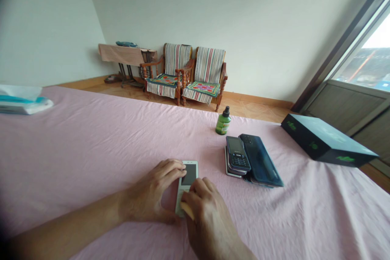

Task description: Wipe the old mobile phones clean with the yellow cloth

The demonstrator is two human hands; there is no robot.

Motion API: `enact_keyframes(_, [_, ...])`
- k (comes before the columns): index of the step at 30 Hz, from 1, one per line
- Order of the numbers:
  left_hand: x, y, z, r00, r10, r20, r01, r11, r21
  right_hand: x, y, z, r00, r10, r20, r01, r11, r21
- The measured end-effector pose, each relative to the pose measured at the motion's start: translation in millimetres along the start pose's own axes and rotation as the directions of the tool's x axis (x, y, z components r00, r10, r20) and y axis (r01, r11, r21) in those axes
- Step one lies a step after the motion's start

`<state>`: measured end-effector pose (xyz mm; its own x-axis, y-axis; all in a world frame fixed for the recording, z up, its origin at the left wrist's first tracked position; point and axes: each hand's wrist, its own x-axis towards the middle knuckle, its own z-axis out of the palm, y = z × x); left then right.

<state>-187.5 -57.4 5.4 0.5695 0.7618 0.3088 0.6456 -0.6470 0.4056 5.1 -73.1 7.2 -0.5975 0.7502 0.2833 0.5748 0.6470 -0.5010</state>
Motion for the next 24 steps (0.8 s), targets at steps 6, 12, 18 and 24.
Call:
enact_keyframes(6, [1.1, 0.4, -0.5, 1.000, -0.002, -0.004, 0.002, 1.000, -0.017, -3.9, 8.0, -2.3, 0.996, 0.057, -0.066, -0.059, 0.998, -0.025])
enact_keyframes(12, [0.4, -0.5, -0.4, 1.000, -0.001, -0.015, 0.000, 0.999, -0.036, -5.6, 14.8, -2.4, 0.991, 0.077, -0.110, -0.079, 0.997, -0.014])
enact_keyframes(18, [0.2, -1.4, -0.1, 1.000, 0.002, -0.016, -0.003, 0.999, -0.035, -4.6, 17.8, -7.6, 0.977, 0.042, -0.208, -0.037, 0.999, 0.027])
enact_keyframes(24, [0.5, -0.9, -0.8, 1.000, 0.008, -0.008, -0.009, 1.000, -0.025, -4.1, 15.2, -2.0, 0.993, 0.028, -0.115, -0.009, 0.987, 0.159])
